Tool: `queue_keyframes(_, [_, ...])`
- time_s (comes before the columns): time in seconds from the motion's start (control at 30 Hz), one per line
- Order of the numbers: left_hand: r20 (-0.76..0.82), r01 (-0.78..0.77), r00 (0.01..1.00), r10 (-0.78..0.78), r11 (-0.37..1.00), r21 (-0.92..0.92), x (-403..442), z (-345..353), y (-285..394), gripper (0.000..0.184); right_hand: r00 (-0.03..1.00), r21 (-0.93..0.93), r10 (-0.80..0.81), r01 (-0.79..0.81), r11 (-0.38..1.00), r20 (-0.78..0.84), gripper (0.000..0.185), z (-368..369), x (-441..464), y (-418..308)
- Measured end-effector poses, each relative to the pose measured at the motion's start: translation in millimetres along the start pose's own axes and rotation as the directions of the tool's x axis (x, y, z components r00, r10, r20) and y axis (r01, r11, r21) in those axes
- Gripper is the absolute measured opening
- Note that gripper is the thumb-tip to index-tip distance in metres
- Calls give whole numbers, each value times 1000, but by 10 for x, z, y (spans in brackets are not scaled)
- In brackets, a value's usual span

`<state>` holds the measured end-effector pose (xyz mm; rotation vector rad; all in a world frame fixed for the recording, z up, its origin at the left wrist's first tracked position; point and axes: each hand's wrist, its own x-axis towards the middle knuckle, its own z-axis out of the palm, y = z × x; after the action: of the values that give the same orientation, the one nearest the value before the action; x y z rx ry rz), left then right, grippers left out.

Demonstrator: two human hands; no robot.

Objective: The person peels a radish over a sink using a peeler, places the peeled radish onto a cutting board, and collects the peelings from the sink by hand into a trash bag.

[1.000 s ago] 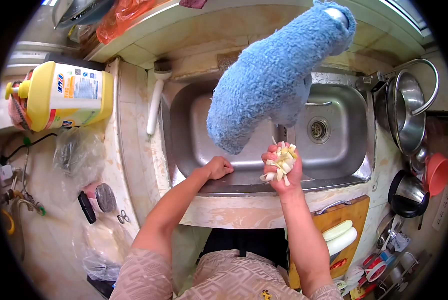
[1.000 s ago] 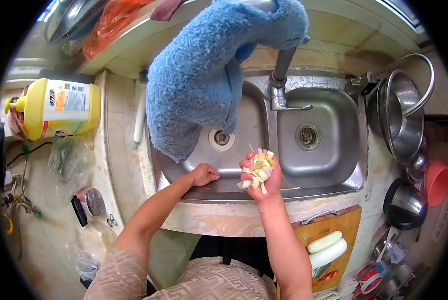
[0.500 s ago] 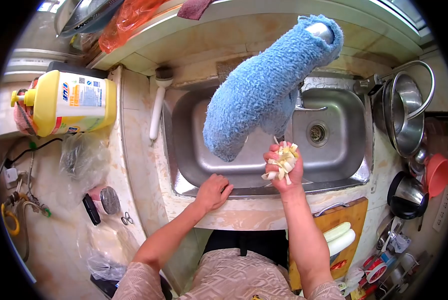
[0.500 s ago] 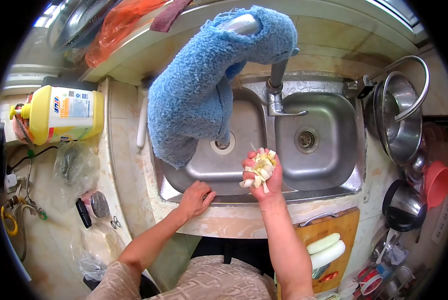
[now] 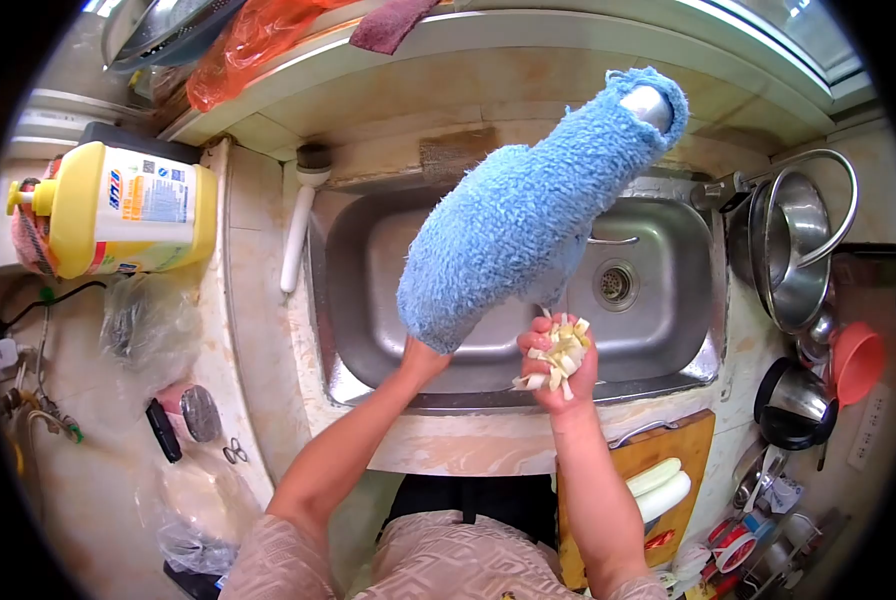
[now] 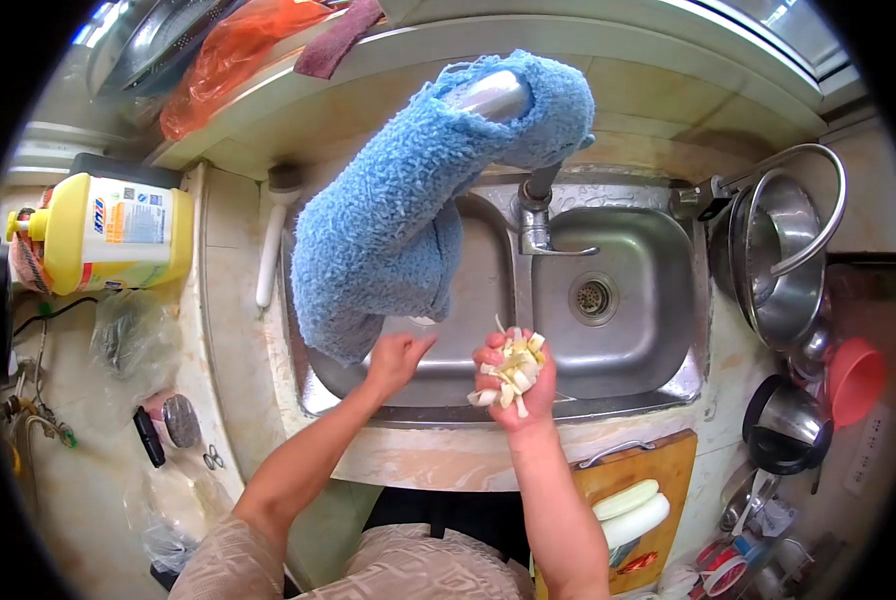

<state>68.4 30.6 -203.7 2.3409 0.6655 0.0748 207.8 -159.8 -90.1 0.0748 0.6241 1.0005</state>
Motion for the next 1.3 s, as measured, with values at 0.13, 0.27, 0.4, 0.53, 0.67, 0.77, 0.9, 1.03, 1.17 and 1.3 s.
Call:
queue_keyframes(0.13, [-224, -237, 938, 266, 960, 148, 781, 996, -201, 32, 1000, -8, 25, -25, 1000, 17, 25, -49, -138, 101])
queue_keyframes(0.27, [-123, -168, 981, 152, 977, -134, 1081, 1232, 143, 26, 999, 4, 47, -47, 999, 6, 26, -59, -292, 232])
queue_keyframes(0.4, [97, -35, 994, 52, 984, -175, 1149, 1375, 101, 23, 996, 30, 83, -84, 996, 29, 29, -23, -369, 381])
queue_keyframes(0.53, [40, -183, 982, 184, 982, -41, 1028, 1636, -342, 23, 990, 30, 96, -99, 995, 108, 30, -58, -328, 515])
queue_keyframes(0.67, [692, 621, 722, -22, 462, -633, 608, 477, 222, 21, 985, 46, 137, -142, 989, 101, 31, -107, -314, 792])
queue_keyframes(0.77, [706, 707, 707, -40, 79, -703, 139, -332, 580, 11, 977, 24, 193, -196, 980, 89, 28, 151, -458, 1053])
queue_keyframes(0.9, [638, 626, 770, 4, -202, -753, -303, -644, 941, 11, 983, 49, 168, -172, 984, 73, 27, 111, -818, 1274])
queue_keyframes(1.03, [646, 697, 716, 263, -315, -644, -752, -533, 1245, 21, 995, -10, 0, 1, 1000, 99, 27, 85, -1384, 1459])
queue_keyframes(1.17, [781, 836, 547, 302, -248, -490, -1354, -475, 1718, 19, 972, 40, -164, 159, 986, 168, 29, -26, -2089, 1634])
queue_keyframes(1.3, [864, 919, 376, 335, -18, -393, -2015, -274, 1865, 31, 869, 107, -384, 369, 923, 314, 30, -483, -2747, 1754])
